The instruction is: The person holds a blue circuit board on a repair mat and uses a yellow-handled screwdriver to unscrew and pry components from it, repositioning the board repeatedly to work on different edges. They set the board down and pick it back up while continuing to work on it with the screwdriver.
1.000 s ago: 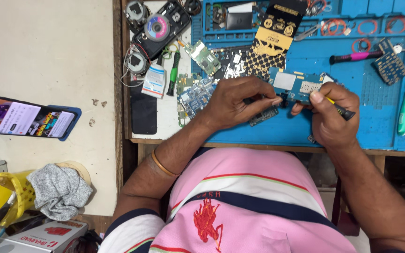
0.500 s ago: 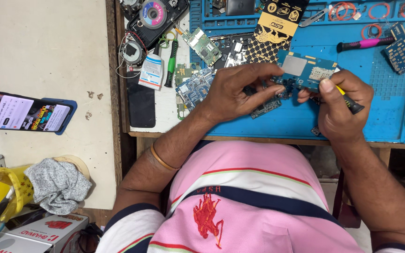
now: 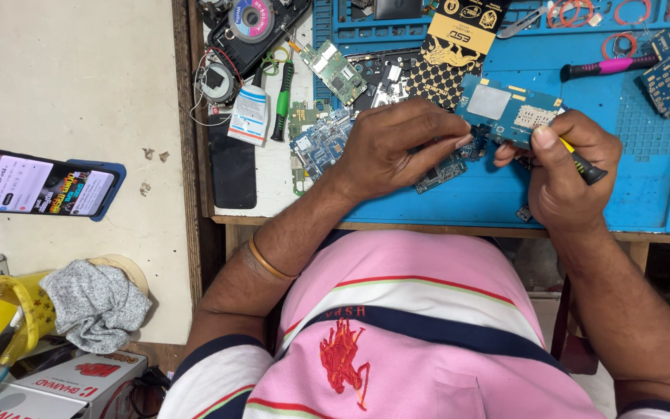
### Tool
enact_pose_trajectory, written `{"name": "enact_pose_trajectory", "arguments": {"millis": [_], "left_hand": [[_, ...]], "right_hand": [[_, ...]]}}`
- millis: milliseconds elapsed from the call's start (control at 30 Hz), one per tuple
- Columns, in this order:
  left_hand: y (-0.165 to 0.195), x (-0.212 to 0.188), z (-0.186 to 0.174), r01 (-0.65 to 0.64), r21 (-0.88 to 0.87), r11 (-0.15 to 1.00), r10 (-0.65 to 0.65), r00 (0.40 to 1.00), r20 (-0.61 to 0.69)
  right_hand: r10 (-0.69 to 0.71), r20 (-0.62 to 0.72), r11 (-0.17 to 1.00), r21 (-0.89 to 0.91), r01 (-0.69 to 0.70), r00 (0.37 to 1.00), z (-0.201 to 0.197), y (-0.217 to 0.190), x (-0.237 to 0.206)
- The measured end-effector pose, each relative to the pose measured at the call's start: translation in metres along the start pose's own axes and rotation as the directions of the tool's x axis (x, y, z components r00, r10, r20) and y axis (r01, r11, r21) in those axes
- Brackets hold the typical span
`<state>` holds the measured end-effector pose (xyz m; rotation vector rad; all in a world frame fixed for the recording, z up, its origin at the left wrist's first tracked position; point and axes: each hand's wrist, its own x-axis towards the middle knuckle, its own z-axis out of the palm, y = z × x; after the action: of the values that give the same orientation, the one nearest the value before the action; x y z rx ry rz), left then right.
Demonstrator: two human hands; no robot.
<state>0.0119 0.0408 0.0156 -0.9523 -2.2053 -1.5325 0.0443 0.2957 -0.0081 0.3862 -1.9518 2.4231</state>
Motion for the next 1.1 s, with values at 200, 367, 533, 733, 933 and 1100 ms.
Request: {"name": "enact_pose_trajectory", "arguments": {"millis": [200,367,533,733,933,1100], "left_hand": [[0.001,0.001,0.000,-0.010,0.028,1.000,0.009,1.000,0.021],[-0.001,-0.001,0.001,0.015,0.023,1.000,-0.016,0.999,0.034],[-0.004,-0.004,0.005,0.068,-0.034,0.997,-0.069,0.998,-0.006],[-0.012,-0.008,0.008,0.187,-0.186,0.965,-0.182,0.982,0.045],[-0.019,-0.011,0.011,0.193,-0.251,0.949,-0.195,0.981,0.019],[-0.020,-0.011,0.011,0.164,-0.247,0.955,-0.166,0.986,0.013]], "right_hand": [[0.005,0.001,1.000,0.012,-0.005,1.000,0.001,0.000,-0.001],[-0.010,0.006,1.000,-0.006,0.010,1.000,0.001,0.000,0.000],[-0.018,0.000,0.998,-0.067,0.018,1.000,0.000,-0.001,-0.003],[-0.054,0.011,0.982,-0.181,0.055,0.998,0.000,-0.001,-0.005],[-0.062,0.022,0.970,-0.233,0.066,0.998,0.002,-0.002,-0.007],[-0.053,0.024,0.973,-0.223,0.057,0.998,0.002,-0.003,-0.007]]}}
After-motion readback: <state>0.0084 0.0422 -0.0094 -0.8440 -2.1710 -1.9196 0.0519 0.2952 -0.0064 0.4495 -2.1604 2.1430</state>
